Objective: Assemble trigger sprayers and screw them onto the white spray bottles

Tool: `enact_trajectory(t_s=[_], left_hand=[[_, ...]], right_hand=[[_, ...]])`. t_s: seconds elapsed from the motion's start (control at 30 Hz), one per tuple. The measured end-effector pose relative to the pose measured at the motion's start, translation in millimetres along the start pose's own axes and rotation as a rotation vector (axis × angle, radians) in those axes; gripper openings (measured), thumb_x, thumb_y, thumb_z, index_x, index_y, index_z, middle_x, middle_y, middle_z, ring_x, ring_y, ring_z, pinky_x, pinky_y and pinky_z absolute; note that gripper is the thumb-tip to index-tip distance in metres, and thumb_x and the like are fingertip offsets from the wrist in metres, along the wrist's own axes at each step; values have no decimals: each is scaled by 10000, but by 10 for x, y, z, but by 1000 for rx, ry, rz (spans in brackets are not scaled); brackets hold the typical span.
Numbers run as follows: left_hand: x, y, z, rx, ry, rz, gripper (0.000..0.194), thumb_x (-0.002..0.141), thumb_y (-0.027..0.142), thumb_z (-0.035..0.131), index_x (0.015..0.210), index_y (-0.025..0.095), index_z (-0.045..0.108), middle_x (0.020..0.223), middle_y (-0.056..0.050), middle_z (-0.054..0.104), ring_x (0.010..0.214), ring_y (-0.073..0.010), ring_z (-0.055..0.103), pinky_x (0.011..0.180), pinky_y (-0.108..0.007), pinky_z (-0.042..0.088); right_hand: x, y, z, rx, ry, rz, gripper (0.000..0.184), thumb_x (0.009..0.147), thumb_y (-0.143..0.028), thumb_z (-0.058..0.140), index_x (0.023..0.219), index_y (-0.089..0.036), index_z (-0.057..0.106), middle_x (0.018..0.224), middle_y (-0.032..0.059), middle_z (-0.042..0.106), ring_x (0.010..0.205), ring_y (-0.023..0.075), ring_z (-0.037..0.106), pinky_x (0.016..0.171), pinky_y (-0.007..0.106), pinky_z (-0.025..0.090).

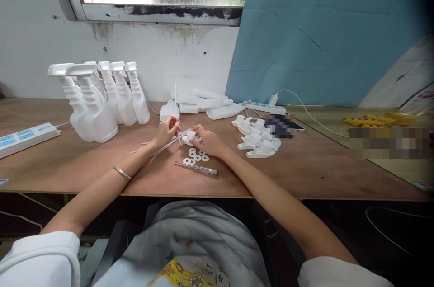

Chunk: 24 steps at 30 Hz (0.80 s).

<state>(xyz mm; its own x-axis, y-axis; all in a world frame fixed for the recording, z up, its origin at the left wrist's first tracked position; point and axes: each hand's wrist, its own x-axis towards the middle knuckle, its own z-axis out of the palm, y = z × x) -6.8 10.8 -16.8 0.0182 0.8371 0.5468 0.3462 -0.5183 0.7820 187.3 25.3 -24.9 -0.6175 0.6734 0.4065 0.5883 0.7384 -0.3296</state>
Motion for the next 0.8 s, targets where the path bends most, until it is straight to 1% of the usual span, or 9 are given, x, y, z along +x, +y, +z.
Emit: enact_trajectory(t_s=[0.13,0.2,0.27,0.37,0.43,0.5,0.6,0.7,0.8], left_hand=[[-31,31,-4,19,-237,-65,181,780,332,496,812,154,498,646,-5,579,467,-92,528,476,-221,439],[-41,51,-5,11,-330,-87,208,781,349,504,821,145,516,676,-22,601,496,-98,549,505,-232,461],[-45,62,-8,-2,-365,-93,216,772,349,522,825,140,520,686,-26,610,518,-101,563,533,-242,478],[-44,62,-15,-12,-373,-93,219,746,335,563,826,135,523,698,-27,612,543,-101,574,559,-245,485],[-40,66,-17,-25,-369,-77,222,740,332,576,822,131,531,695,-25,606,554,-100,575,562,-240,482],[-30,81,-17,-56,-334,-50,226,746,343,574,811,130,537,684,-23,599,553,-101,573,556,-238,483],[0,115,-23,-157,-215,-30,261,737,376,590,791,128,533,681,-30,597,560,-114,584,566,-261,506],[34,138,-36,-254,-82,-62,311,713,409,616,796,123,524,697,-38,603,584,-131,605,600,-293,527],[42,143,-35,-304,-20,-105,348,695,426,632,810,118,519,721,-43,612,602,-134,614,625,-306,531]], right_hand=[[5,13,13,-7,-3,0,353,815,-376,496,1100,-198,391,946,58,643,799,193,622,662,271,410],[6,25,24,-14,2,0,350,816,-385,489,1097,-201,393,935,53,644,768,190,622,648,270,407],[5,34,32,-18,9,-1,348,815,-391,485,1094,-202,395,926,50,644,759,190,621,643,269,405],[2,34,32,-10,11,-11,342,815,-381,485,1093,-205,391,931,46,640,772,192,620,647,268,404],[2,28,26,-6,7,-8,343,814,-376,486,1095,-205,389,929,46,639,784,193,621,654,269,405],[5,20,17,-7,-1,3,350,810,-374,491,1098,-203,389,920,48,641,793,198,621,656,270,405],[10,11,8,-9,-8,3,356,810,-383,492,1099,-202,391,925,49,643,809,206,622,655,272,404],[9,4,11,-26,2,-3,357,811,-393,495,1096,-203,396,945,53,643,805,207,624,652,271,402],[1,-14,17,-44,4,-12,365,810,-398,499,1099,-200,397,945,54,645,798,206,626,649,267,400]])
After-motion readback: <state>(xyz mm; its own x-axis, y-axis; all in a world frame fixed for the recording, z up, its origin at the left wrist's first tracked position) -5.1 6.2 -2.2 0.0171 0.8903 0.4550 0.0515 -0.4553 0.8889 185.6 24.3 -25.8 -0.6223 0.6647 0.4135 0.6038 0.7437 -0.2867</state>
